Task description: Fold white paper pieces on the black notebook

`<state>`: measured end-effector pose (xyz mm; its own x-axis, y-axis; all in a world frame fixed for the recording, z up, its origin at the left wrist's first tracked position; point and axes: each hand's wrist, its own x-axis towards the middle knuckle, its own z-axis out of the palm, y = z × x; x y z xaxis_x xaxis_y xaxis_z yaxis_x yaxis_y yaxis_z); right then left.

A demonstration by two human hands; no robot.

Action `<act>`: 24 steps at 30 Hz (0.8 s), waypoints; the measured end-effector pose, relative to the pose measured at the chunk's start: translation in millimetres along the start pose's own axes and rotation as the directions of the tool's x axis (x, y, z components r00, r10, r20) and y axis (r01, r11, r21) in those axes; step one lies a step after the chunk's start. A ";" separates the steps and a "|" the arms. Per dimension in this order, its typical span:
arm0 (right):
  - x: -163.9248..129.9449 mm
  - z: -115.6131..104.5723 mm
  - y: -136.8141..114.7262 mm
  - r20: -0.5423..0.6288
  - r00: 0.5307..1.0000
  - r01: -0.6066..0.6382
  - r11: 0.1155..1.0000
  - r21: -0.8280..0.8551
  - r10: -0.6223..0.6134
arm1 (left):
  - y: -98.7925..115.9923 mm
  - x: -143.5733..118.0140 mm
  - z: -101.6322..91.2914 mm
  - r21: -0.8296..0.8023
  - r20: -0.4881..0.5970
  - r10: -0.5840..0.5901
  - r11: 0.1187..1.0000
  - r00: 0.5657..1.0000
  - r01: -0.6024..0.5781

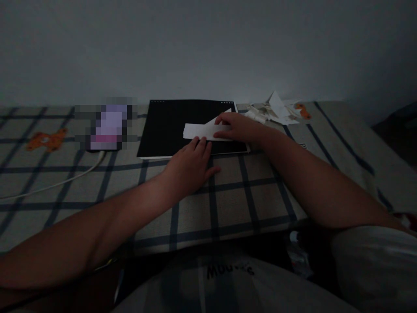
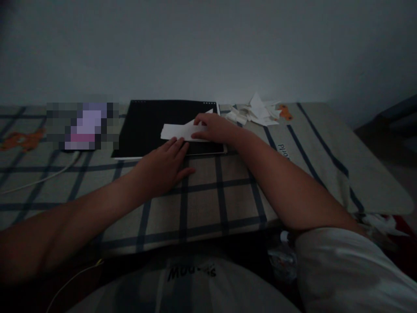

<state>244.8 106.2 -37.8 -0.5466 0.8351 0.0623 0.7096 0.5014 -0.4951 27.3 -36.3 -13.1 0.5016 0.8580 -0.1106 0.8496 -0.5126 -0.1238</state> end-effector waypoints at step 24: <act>0.1 -4.4 5.4 0.035 0.997 0.065 0.998 0.022 -0.066 | -10.4 0.6 1.4 -0.006 -0.029 0.097 0.995 0.995 -0.097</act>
<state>250.5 110.0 -36.6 -0.6070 0.7921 0.0647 0.6625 0.5493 -0.5093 18.5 -30.5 -13.3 0.5857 0.8051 -0.0938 0.7981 -0.5931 -0.1066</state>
